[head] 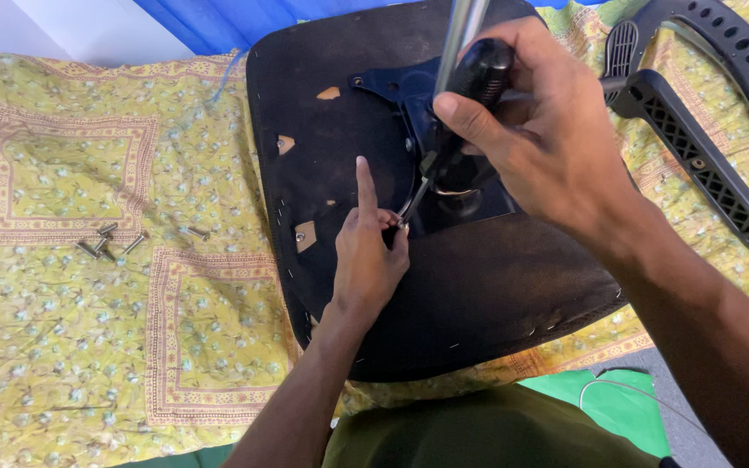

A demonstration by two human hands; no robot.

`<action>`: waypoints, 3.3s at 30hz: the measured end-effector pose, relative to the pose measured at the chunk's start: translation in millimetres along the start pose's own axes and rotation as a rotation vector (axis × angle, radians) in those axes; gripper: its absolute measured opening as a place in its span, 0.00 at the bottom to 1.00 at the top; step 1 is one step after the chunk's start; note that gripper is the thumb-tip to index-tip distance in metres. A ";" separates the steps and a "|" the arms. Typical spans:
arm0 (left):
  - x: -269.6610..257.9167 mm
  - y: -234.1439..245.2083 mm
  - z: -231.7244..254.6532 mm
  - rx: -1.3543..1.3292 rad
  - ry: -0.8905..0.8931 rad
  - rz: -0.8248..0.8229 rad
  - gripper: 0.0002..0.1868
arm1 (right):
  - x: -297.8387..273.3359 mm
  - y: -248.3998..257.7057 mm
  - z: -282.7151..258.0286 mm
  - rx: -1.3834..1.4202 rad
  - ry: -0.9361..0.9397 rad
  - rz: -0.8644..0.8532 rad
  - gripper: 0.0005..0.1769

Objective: The person uses a screwdriver to tighten screws on the underside of an office chair seat, securing the central gas-lift mechanism. The person repeatedly turns the screwdriver to fasten the components together.

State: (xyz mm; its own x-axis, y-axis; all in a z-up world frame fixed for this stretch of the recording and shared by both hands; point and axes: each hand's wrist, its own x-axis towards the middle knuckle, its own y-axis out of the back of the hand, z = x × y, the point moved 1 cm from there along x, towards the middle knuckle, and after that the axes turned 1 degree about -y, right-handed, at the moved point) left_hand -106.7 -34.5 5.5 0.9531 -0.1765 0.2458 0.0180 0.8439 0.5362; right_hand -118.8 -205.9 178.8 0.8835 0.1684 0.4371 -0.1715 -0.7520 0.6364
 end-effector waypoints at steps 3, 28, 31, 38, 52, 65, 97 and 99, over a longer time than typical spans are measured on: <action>0.7 -0.5 0.0 0.011 0.026 -0.009 0.59 | -0.1 -2.7 -1.6 0.069 -0.006 -0.024 0.15; 0.0 5.0 5.7 -0.113 0.028 0.067 0.45 | 14.6 -4.1 -12.9 -0.109 0.180 -0.091 0.25; -1.5 7.2 12.9 -0.030 -0.038 0.099 0.42 | 14.1 -5.5 -11.3 -0.095 0.179 -0.090 0.23; 7.2 14.6 23.2 -0.065 -0.099 0.060 0.26 | 12.9 -5.1 -9.1 0.023 0.132 -0.090 0.22; 9.2 12.1 14.1 -0.030 0.027 -0.050 0.12 | 13.4 -8.0 -13.1 -0.057 0.048 -0.162 0.25; 10.6 15.6 15.0 -0.027 0.005 -0.040 0.11 | 16.1 -5.4 -14.1 0.074 0.123 -0.218 0.22; 33.8 44.2 78.0 -0.354 -0.134 0.065 0.20 | 13.7 -13.1 10.7 0.188 -0.076 -0.203 0.32; 36.0 47.0 78.1 -0.355 -0.161 0.007 0.14 | 18.3 -8.0 7.9 0.159 -0.103 -0.240 0.33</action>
State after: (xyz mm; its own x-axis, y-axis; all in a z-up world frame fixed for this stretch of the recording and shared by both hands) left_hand -95.0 -40.7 102.6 0.8946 -0.2237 0.3868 0.1423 0.9632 0.2280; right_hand -97.9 -201.8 176.7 0.9315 0.2936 0.2146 0.1102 -0.7903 0.6027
